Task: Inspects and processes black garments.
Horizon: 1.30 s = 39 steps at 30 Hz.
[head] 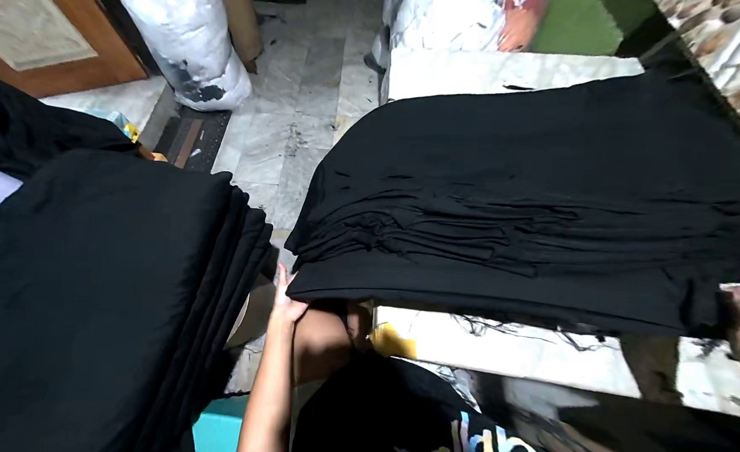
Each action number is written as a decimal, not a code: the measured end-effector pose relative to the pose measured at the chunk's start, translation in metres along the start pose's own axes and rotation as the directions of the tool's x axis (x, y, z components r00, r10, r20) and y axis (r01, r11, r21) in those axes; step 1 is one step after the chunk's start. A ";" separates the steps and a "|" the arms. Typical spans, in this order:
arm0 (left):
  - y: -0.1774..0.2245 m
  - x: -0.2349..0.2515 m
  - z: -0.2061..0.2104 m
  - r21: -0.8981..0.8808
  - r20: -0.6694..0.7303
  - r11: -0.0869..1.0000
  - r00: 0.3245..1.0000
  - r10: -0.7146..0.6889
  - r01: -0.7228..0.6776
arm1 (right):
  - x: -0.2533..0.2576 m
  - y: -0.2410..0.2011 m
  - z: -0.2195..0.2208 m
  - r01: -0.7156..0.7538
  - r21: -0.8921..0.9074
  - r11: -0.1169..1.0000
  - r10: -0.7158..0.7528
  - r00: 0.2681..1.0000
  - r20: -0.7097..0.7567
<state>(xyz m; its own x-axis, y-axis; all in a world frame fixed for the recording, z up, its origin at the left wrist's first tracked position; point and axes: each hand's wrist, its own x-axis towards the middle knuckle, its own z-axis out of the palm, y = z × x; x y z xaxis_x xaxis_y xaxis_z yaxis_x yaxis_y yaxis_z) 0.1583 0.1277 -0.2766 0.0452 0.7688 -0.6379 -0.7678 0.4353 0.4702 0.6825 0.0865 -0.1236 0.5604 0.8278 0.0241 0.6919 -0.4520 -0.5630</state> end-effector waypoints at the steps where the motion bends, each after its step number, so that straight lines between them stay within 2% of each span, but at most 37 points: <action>1: 0.004 -0.002 0.002 -0.039 0.016 0.999 1.000 0.019 -0.018 | 0.002 0.001 0.004 -0.055 0.086 0.995 0.055 0.998 0.003; 4: 0.019 -0.014 0.009 -0.165 0.044 0.977 0.989 0.141 -0.132 | 0.008 -0.001 0.012 -0.233 0.306 0.923 0.236 0.971 0.030; 6: 0.031 -0.024 0.012 -0.241 0.089 0.954 0.975 0.204 -0.178 | 0.013 0.002 0.005 -0.296 0.465 0.834 0.296 0.952 0.075; 10: 0.053 -0.037 0.003 -0.249 0.350 0.950 0.897 0.271 -0.190 | 0.022 0.012 -0.005 -0.328 0.547 0.771 0.259 0.945 0.202; 13: 0.061 -0.014 -0.025 -0.221 0.540 0.949 0.782 0.312 -0.226 | 0.021 0.008 -0.007 -0.240 0.582 0.777 0.150 0.968 0.200; 14: 0.064 -0.014 -0.021 -0.170 0.504 0.954 0.810 0.299 -0.246 | 0.022 0.006 -0.007 -0.209 0.590 0.780 0.124 0.975 0.183; 15: 0.065 -0.022 -0.004 -0.098 0.407 0.963 0.872 0.270 -0.253 | 0.024 0.004 -0.005 -0.199 0.596 0.778 0.131 0.979 0.156; 16: 0.067 -0.031 0.019 0.012 0.246 0.970 0.941 0.232 -0.243 | 0.029 0.003 -0.003 -0.208 0.614 0.761 0.154 0.978 0.141; 17: 0.068 -0.031 0.037 0.103 0.095 0.975 0.978 0.186 -0.195 | 0.036 0.002 -0.001 -0.210 0.647 0.733 0.166 0.978 0.129; 18: 0.069 -0.028 0.052 0.207 -0.026 0.967 0.987 0.157 -0.148 | 0.045 0.001 -0.002 -0.188 0.693 0.696 0.153 0.982 0.113; 20: 0.072 -0.023 0.081 0.469 -0.187 0.877 0.958 0.218 -0.108 | 0.055 -0.021 -0.011 -0.103 0.768 0.632 0.105 0.993 0.047; 21: 0.075 -0.024 0.092 0.580 -0.201 0.804 0.934 0.295 -0.129 | 0.060 -0.037 -0.018 -0.062 0.800 0.597 0.094 0.996 0.007; 23: 0.088 -0.040 0.102 0.697 -0.109 0.669 0.882 0.458 -0.261 | 0.067 -0.062 -0.036 0.016 0.836 0.549 0.061 0.996 -0.059; 26: 0.098 -0.090 0.096 0.639 0.083 0.543 0.750 0.656 -0.545 | 0.067 -0.068 -0.062 0.119 0.849 0.515 0.008 0.990 -0.144; 29: 0.079 -0.142 0.068 0.556 0.270 0.395 0.608 0.747 -0.732 | 0.041 -0.029 -0.080 0.209 0.828 0.520 -0.080 0.977 -0.197; 31: 0.057 -0.167 0.043 0.574 0.349 0.317 0.576 0.740 -0.755 | 0.010 0.013 -0.087 0.263 0.764 0.590 -0.120 0.964 -0.239; 32: 0.044 -0.170 0.028 0.607 0.349 0.311 0.596 0.723 -0.732 | -0.009 0.031 -0.083 0.226 0.674 0.704 -0.084 0.968 -0.237; 34: 0.006 -0.152 0.001 0.701 0.197 0.394 0.692 0.694 -0.595 | -0.046 0.053 -0.058 0.051 0.355 0.933 -0.004 0.991 -0.132; 36: -0.033 -0.112 -0.022 0.759 -0.046 0.517 0.760 0.649 -0.395 | -0.066 0.077 -0.018 0.013 0.155 0.988 -0.009 1.000 -0.022; 37: -0.047 -0.099 -0.024 0.759 -0.149 0.563 0.755 0.638 -0.326 | -0.073 0.085 -0.001 -0.022 0.164 0.986 0.030 0.998 -0.050; 38: -0.055 -0.092 -0.022 0.761 -0.207 0.568 0.711 0.672 -0.315 | -0.078 0.086 0.007 -0.083 0.236 0.968 0.110 0.988 -0.107; 39: -0.059 -0.090 -0.017 0.787 -0.214 0.507 0.615 0.759 -0.352 | -0.081 0.087 0.011 -0.089 0.316 0.944 0.153 0.971 -0.183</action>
<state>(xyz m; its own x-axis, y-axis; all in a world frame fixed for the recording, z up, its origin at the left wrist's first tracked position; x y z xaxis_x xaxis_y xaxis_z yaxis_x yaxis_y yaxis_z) 0.1886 0.0247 -0.2571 -0.6915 0.7030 -0.1661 0.0972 0.3184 0.9429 0.6928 -0.0160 -0.1839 0.7334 0.6740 0.0886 0.4595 -0.3955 -0.7952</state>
